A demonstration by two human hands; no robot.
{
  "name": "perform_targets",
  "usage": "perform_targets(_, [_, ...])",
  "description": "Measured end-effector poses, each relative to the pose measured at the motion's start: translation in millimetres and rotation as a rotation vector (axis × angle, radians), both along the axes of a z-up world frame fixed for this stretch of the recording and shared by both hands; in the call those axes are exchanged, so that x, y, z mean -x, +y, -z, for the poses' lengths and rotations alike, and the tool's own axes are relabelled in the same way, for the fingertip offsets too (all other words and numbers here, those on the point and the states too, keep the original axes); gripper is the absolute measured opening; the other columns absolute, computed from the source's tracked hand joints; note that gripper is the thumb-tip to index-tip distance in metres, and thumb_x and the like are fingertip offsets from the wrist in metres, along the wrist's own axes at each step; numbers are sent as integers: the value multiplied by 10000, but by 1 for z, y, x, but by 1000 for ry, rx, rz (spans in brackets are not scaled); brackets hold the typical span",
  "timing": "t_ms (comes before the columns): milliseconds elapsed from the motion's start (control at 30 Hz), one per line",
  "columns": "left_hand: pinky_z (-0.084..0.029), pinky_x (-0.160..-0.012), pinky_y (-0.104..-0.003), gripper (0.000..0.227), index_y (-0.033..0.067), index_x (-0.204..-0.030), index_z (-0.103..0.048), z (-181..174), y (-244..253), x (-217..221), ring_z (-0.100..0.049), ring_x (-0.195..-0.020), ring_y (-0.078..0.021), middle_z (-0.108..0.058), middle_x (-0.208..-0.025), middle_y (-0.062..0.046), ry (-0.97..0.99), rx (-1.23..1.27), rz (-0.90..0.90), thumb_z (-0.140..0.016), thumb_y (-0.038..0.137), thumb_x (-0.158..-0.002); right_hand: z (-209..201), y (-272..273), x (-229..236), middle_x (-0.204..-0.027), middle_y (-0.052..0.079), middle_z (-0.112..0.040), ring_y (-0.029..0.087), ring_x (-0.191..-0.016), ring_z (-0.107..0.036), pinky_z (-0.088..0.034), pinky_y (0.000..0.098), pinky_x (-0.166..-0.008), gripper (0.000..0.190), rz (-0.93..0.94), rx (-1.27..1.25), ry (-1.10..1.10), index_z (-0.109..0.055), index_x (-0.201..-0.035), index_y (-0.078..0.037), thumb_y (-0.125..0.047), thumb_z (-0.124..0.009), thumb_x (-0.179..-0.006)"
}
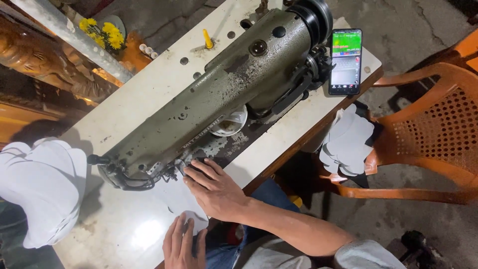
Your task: Sewing shoe insole components together using an industrial sewing machine
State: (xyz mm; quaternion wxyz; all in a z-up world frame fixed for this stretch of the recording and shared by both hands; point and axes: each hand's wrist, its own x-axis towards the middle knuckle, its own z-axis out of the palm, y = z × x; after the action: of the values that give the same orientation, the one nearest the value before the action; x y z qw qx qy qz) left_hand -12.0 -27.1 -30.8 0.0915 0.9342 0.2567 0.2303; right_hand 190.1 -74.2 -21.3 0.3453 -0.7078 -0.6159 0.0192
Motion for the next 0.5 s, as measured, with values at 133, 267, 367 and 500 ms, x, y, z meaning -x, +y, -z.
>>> perform_targets(133, [-499, -1106, -497, 444, 118, -1228, -690, 7, 8, 2, -567, -1382, -407, -590, -1469, -198, 60, -46, -16, -781, 313, -839, 1, 0, -1, -1528, 223, -508, 403, -1494, -369, -270, 587, -1265, 407, -7, 17, 16, -589, -1392, 43, -137, -578, -1027])
perform_targets(267, [-445, -1148, -492, 431, 161, -1236, -692, 10, 12, 2, -536, -1435, -373, -576, -1504, -192, 90, -56, -42, -756, 352, -856, 1, 1, -1, -1514, 233, -517, 416, -1483, -381, -283, 592, -1258, 393, -5, -7, 22, -592, -1374, 54, -129, -581, -1027])
perform_targets(367, [-433, -1170, -490, 432, 156, -1242, -703, 12, 13, 0, -547, -1424, -367, -578, -1505, -191, 71, -75, -54, -765, 342, -858, -1, 1, -2, -1507, 229, -529, 408, -1476, -394, -284, 580, -1261, 390, 2, -2, 3, -608, -1363, 53, -126, -592, -1017])
perform_targets(500, [-440, -1162, -498, 441, 156, -1249, -697, 8, 17, -6, -557, -1413, -382, -585, -1490, -207, 33, -103, -46, -777, 347, -860, -2, 1, -4, -1501, 226, -534, 401, -1470, -399, -286, 581, -1259, 398, -10, -8, 23, -610, -1365, 52, -108, -608, -1001])
